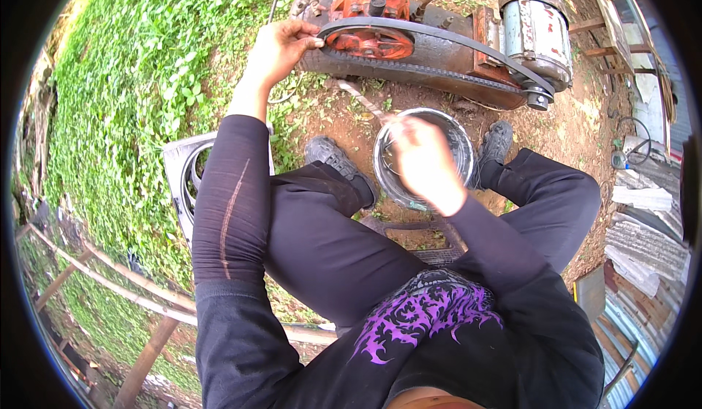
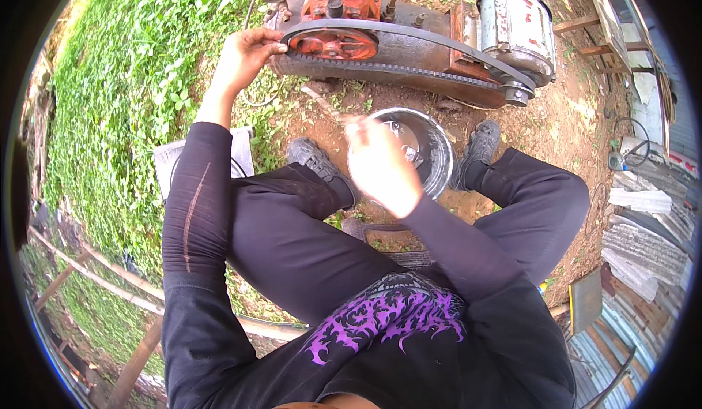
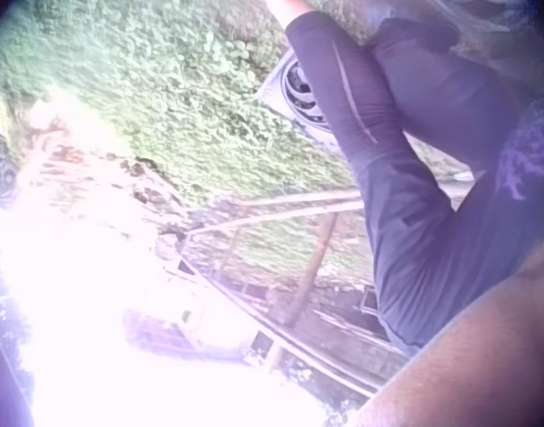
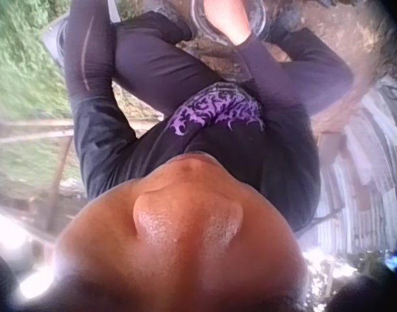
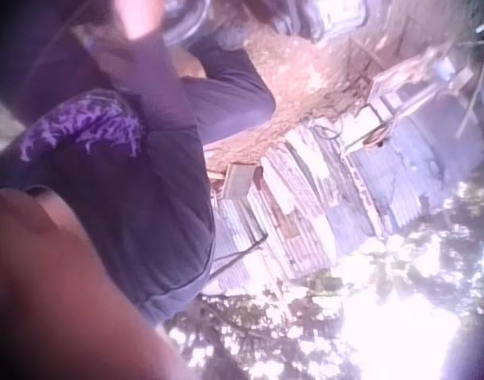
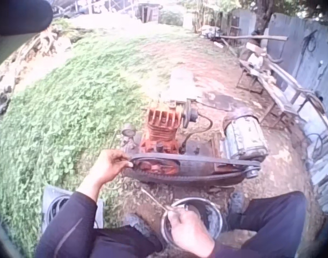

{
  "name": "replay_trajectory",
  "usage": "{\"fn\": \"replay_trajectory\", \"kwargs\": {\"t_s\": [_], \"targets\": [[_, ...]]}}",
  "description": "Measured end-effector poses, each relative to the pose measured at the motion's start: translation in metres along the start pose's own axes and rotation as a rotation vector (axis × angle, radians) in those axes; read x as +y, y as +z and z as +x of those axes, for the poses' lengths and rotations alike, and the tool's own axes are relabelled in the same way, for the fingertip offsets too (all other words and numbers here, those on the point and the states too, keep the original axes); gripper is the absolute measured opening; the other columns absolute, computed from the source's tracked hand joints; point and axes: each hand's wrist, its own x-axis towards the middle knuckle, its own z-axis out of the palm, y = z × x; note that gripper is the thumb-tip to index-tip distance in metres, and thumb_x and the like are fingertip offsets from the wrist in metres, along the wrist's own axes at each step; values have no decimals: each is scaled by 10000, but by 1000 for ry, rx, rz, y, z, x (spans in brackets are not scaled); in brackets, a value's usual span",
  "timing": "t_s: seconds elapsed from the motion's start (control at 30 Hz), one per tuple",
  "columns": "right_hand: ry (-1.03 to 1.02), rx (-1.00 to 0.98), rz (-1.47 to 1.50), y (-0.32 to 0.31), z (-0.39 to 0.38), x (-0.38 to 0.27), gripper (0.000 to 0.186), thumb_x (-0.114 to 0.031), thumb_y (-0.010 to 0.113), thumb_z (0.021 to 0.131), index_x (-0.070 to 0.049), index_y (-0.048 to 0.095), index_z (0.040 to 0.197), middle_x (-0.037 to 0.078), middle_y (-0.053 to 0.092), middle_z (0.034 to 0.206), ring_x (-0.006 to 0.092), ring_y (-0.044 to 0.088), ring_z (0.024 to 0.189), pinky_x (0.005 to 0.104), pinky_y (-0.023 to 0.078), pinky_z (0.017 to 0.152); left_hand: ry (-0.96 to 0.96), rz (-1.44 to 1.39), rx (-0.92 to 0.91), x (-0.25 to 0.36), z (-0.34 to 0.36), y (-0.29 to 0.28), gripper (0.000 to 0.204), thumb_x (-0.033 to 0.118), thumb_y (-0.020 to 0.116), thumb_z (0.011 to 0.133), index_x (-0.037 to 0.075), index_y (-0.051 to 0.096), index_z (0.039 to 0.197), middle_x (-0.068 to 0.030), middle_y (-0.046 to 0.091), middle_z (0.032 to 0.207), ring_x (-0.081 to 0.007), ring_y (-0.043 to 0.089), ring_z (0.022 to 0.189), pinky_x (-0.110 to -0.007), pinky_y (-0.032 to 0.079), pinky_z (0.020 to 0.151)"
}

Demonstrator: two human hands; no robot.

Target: The person removes a belt from a motor assembly, dips the belt into a bucket of liquid, and then uses a wrench to loosen a bolt on the motor housing.

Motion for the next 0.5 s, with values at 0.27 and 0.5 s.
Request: {"fn": "replay_trajectory", "kwargs": {"t_s": [0.27, 0.5], "targets": [[-669, 178, -1202, -100, 62, -13, 142, -119, 658, 732, -31, 763, 768, 156, 720, 833, 305, 713, 813, 415, 587, 791, -42, 136, 15, 13, 0, 4, 250, 76, 780, 871, 19, 739, 1111, -71, 756, 856, -106, 676, 783, -285, 541, 726], [-754, -77, -1273, -33, 124, -5, 154, -108, 626, 775, -21, 745, 731, 191, 709, 769, 336, 715, 758, 440, 592, 706, 27, 187, 14, 10, -3, 4, 235, 98, 761, 891, 10, 752, 1108, -127, 765, 902, -153, 706, 807, -311, 554, 762]]}}
